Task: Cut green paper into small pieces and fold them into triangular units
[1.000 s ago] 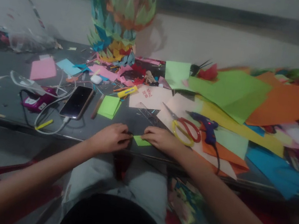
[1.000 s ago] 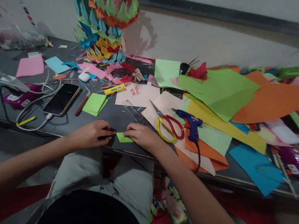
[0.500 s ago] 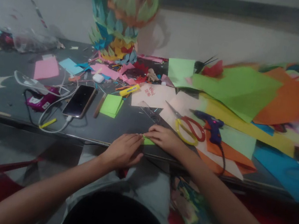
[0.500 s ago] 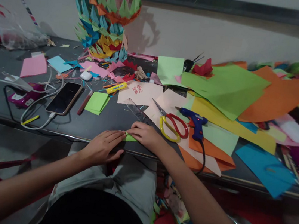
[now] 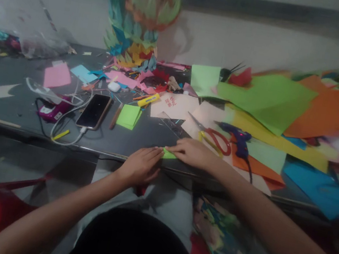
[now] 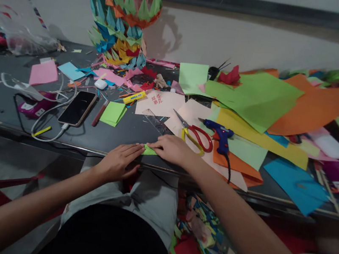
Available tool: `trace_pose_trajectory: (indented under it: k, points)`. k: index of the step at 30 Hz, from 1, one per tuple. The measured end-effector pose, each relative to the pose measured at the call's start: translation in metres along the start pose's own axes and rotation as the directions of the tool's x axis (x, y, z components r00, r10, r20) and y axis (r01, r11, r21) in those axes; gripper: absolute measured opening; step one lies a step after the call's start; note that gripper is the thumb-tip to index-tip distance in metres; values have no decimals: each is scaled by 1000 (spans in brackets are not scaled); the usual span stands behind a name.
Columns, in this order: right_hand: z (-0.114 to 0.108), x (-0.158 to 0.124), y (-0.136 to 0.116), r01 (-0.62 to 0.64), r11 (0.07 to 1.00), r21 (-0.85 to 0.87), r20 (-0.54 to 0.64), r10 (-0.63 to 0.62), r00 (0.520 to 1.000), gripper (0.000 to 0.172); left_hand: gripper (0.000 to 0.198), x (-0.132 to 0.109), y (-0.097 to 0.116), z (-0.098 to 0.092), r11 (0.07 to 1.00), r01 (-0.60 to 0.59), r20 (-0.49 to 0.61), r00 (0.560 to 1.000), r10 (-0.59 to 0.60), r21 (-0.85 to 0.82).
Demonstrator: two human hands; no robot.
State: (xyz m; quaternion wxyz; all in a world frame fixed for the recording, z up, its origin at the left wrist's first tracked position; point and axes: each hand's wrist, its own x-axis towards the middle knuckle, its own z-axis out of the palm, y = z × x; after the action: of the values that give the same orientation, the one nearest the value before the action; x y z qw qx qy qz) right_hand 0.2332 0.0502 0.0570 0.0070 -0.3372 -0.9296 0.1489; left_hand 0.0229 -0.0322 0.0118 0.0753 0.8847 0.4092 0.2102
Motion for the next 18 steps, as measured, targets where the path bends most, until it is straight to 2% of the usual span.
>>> trace_pose_trajectory:
  k: [5, 7, 9, 10, 12, 13, 16, 18]
  points:
    - [11, 1, 12, 10, 996, 93, -75, -3, 997, 27, 41, 2, 3, -3, 1000, 18, 2, 1000, -18, -15]
    - [14, -5, 15, 26, 991, 133, -177, -2, 984, 26, 37, 4, 4, -4, 999, 33, -5, 999, -34, -18]
    - [14, -15, 11, 19, 990, 142, -359, 33, 933, 25, 36, 4, 5, -4, 999, 45, -12, 999, -45, -21]
    - [13, -21, 7, 8, 991, 132, -460, 54, 886, 24, 35, 5, 6, -4, 999, 49, -14, 999, -50, -23]
    - [13, -31, -5, 11, 994, 113, -572, 56, 818, 21, 34, 6, 7, -3, 997, 66, -23, 998, -67, -39]
    - [14, -34, -12, 36, 993, 108, -575, 33, 817, 20, 33, 7, 8, -3, 995, 80, -26, 996, -82, -59]
    - [22, -34, -28, 126, 985, 121, -476, -54, 878, 20, 28, 12, 10, -4, 982, 144, -31, 988, -149, -126]
    - [28, -29, -33, 131, 985, 116, -416, -71, 907, 21, 22, 14, 13, -3, 976, 181, -42, 981, -187, -119]
